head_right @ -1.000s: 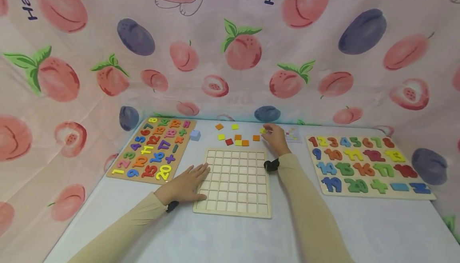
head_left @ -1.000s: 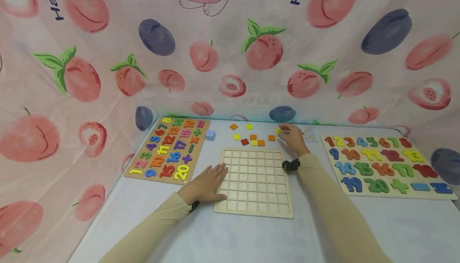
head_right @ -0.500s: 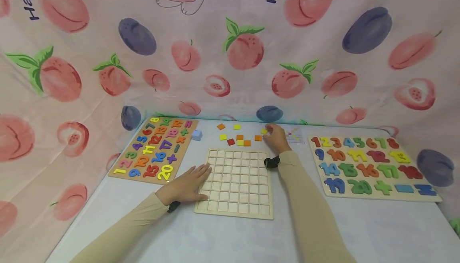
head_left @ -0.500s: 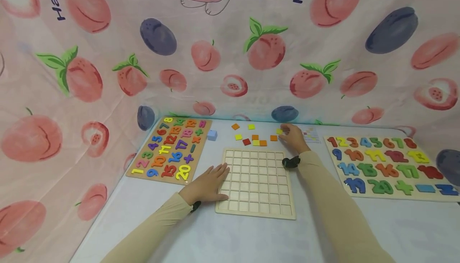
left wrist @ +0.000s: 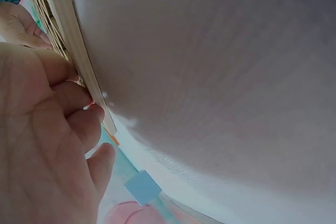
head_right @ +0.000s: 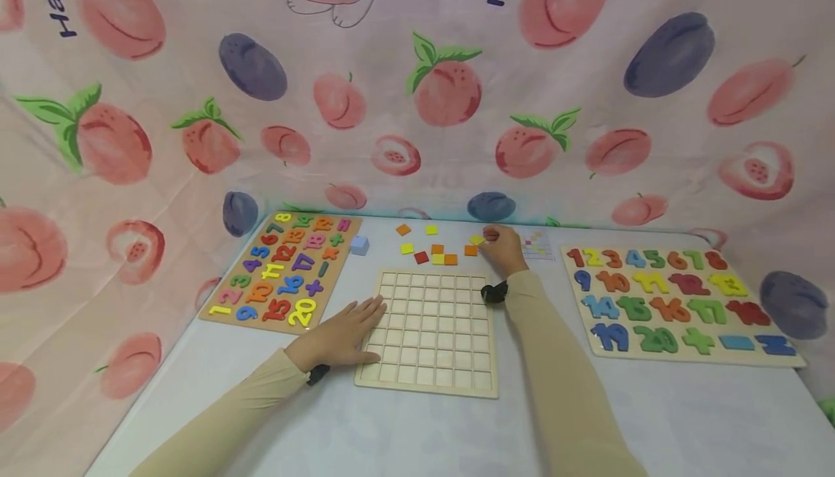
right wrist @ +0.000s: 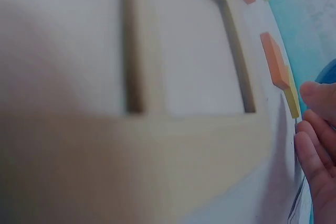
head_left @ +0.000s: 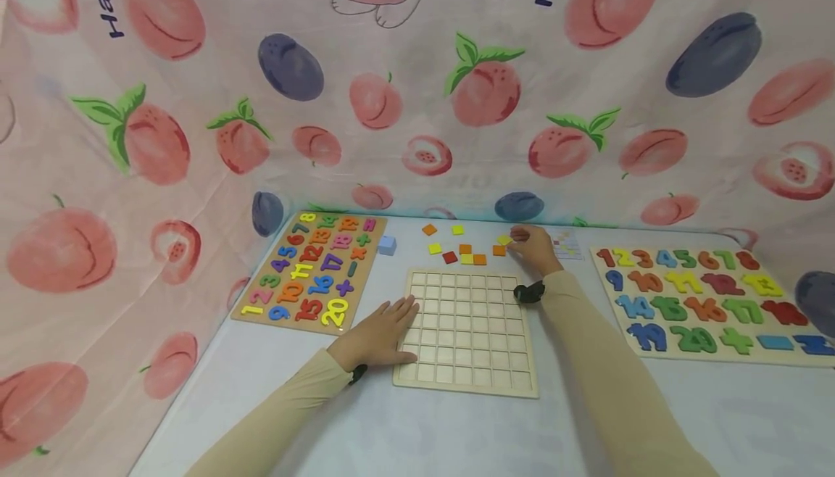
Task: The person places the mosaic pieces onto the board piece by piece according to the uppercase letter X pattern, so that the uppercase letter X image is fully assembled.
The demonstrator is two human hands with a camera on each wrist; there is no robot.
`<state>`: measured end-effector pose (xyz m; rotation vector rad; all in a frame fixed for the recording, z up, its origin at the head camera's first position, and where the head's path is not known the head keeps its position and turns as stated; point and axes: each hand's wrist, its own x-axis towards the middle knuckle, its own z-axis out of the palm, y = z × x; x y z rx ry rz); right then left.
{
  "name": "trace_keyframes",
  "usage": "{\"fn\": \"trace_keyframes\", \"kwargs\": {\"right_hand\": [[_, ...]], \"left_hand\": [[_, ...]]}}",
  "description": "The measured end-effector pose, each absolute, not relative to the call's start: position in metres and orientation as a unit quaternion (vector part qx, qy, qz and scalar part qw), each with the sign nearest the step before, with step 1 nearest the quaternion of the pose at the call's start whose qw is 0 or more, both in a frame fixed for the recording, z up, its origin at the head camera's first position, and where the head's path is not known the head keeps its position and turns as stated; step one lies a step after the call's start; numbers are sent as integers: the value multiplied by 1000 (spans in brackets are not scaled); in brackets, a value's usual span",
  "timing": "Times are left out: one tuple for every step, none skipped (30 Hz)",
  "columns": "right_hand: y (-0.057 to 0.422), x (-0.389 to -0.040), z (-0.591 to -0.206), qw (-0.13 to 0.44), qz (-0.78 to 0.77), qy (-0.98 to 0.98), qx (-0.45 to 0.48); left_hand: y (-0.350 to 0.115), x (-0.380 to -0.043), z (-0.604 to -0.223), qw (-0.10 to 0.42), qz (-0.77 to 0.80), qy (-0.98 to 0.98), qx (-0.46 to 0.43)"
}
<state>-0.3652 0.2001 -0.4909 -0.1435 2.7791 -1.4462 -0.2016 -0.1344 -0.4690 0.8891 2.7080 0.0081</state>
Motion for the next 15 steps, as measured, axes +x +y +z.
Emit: {"fn": "trace_keyframes", "kwargs": {"right_hand": [[201,-366,-491,5,-467,883,-44],[201,-367,-492,7,-468,883,-45],[201,-368,-492,11,-467,883,-49],[202,-369,-492,17,-467,883,-54],[203,-370,-492,23,-465,883,-59],[203,-371,-492,32,-465,882,-65],[203,-371,-491,39,-462,883,-74],[202,-372,-491,47,-459,884,-80],[202,-372,-490,55,-458,883,-85],[202,-373,-490,62,-457,883,-90],[201,-373,-490,68,-456,883,-92],[201,-373,-489,73,-455,883,-93],[200,-373,-489,75,-452,884,-92],[200,-373,-488,76,-450,885,-89],[199,-373,-488,76,-447,887,-86]], "left_hand": [[-134,-202,-469,145,6,940,309],[-134,-201,-468,145,7,940,309],[-135,-201,-468,146,7,940,309],[-134,-201,-467,147,8,940,308],[-134,-201,-467,147,9,940,308],[-134,-201,-467,148,9,940,307],[-134,-201,-467,148,7,940,307],[-134,-201,-467,148,6,941,306],[-134,-201,-467,148,6,941,305],[-134,-201,-468,148,6,941,304],[-134,-201,-468,149,6,941,303],[-134,-201,-468,149,6,942,302],[-134,-201,-468,149,6,942,302],[-134,-201,-468,149,5,942,301],[-134,-202,-468,149,5,942,301]]}}
